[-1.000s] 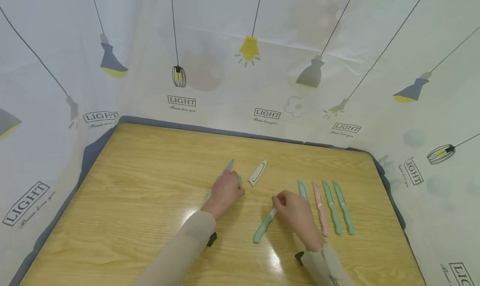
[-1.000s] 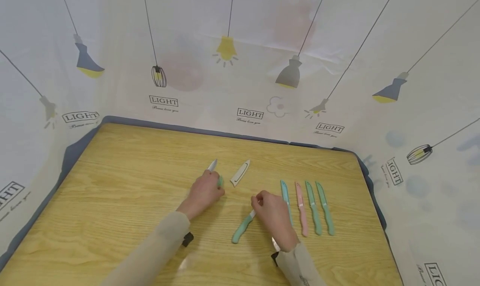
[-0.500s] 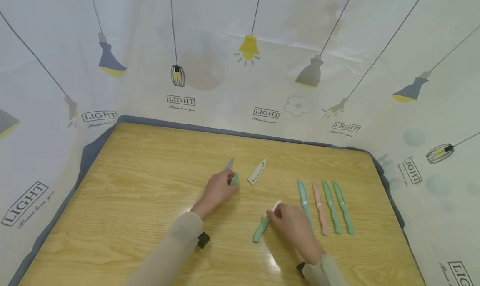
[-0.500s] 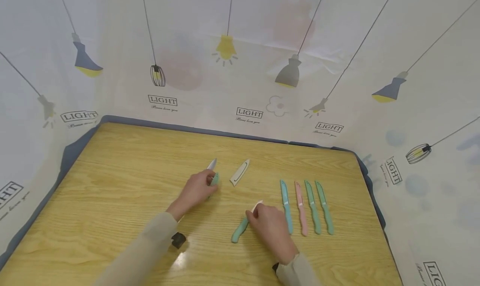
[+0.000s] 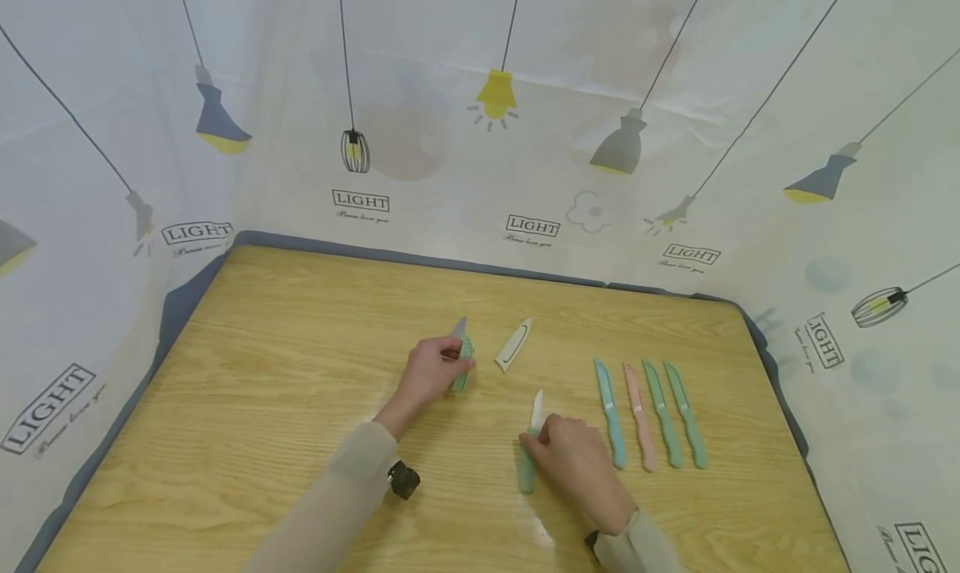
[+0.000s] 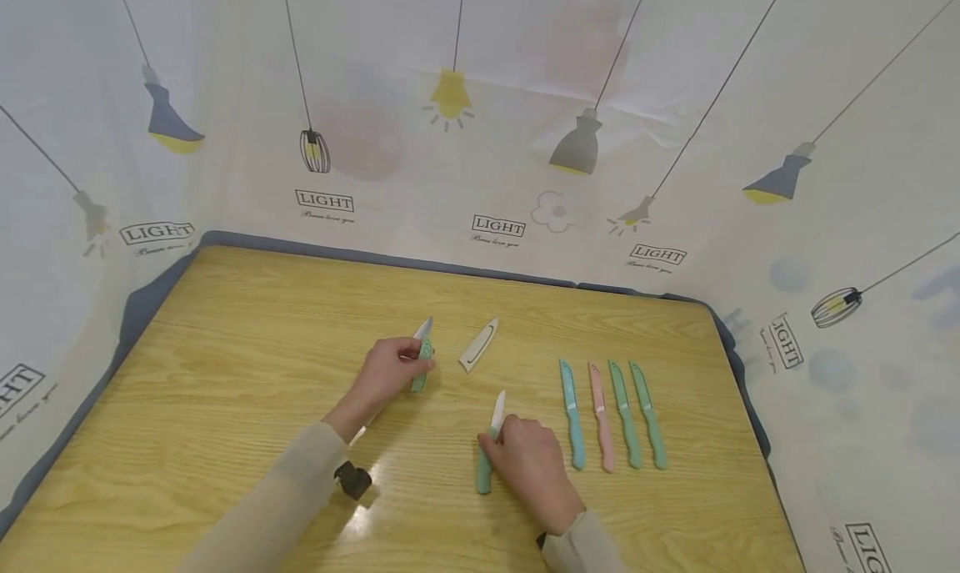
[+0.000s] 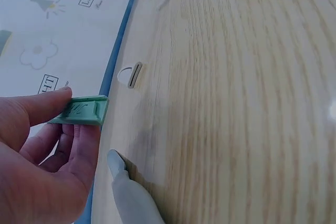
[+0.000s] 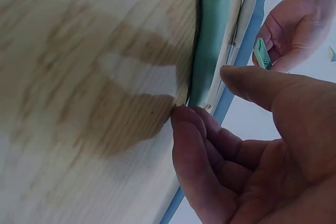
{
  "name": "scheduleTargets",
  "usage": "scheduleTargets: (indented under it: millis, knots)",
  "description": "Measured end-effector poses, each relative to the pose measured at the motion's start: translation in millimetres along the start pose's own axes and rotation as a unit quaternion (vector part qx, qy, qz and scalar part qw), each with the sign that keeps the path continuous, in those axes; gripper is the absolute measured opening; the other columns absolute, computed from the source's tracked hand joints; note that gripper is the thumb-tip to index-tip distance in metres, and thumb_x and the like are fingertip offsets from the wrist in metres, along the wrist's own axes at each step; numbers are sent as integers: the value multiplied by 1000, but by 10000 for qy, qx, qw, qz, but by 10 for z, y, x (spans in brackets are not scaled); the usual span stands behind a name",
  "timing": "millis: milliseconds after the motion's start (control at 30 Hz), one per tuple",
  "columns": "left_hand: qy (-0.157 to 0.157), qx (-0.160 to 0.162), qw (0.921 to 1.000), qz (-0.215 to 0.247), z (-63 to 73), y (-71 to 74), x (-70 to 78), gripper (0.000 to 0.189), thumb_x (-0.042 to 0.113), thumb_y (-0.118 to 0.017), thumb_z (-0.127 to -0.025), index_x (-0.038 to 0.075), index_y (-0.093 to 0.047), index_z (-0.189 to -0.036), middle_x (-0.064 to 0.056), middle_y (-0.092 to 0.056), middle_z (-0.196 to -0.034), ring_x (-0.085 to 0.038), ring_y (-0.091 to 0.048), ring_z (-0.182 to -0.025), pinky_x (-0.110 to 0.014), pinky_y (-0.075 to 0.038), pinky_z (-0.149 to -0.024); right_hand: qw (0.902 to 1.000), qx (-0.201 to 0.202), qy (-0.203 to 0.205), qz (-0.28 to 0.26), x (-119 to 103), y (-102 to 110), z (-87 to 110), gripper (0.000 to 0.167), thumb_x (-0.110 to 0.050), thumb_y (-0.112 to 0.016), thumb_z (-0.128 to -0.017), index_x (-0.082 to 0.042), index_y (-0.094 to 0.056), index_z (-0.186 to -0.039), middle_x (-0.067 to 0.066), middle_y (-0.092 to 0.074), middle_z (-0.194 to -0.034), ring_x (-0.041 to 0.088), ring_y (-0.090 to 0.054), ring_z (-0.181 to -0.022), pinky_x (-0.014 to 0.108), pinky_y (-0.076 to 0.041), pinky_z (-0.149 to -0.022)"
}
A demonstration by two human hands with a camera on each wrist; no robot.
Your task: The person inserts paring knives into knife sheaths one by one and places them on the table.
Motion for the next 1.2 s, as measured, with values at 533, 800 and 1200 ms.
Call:
scheduleTargets:
  millis: [533, 800, 1200]
  knots:
    - [146, 273, 9994, 129, -19, 12, -48, 25, 15, -76, -94, -2, -76, -113, -12, -75, -106, -26, -70, -98, -40, -61, -85, 9998, -200, -27, -1, -29, -32, -55, 30, -20, -76, -94, -10, -62, -69, -6, -46, -55, 6, -38, -46, 18, -30, -40]
    - [225, 364, 9990, 159, -9, 21, -44, 26, 16, -76, -95, -2, -76, -114, -12, -75, -107, -26, -70, -99, -39, -61, -86, 9995, -272, -51, -173, -7, -6, -78, 30, -18, -73, -93, -8, -62, -67, -7, -44, -52, 5, -35, -43, 15, -26, -39]
    - [344, 431, 9920, 1136, 39, 41, -38, 28, 12, -74, -96, -5, -73, -118, -13, -71, -104, -21, -69, -91, -32, -63, -79, 9994, 239, 72, -231, -57, 81, -112, 18, -24, -75, -92, -7, -69, -89, -5, -58, -69, 7, -47, -52, 22, -39, -43]
Point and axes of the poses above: each hand's wrist, its own z-axis away from the middle knuckle, its own y-axis out of the back of the hand, x = y × z, the point moved 2 cm from there along -z, towards the middle knuckle
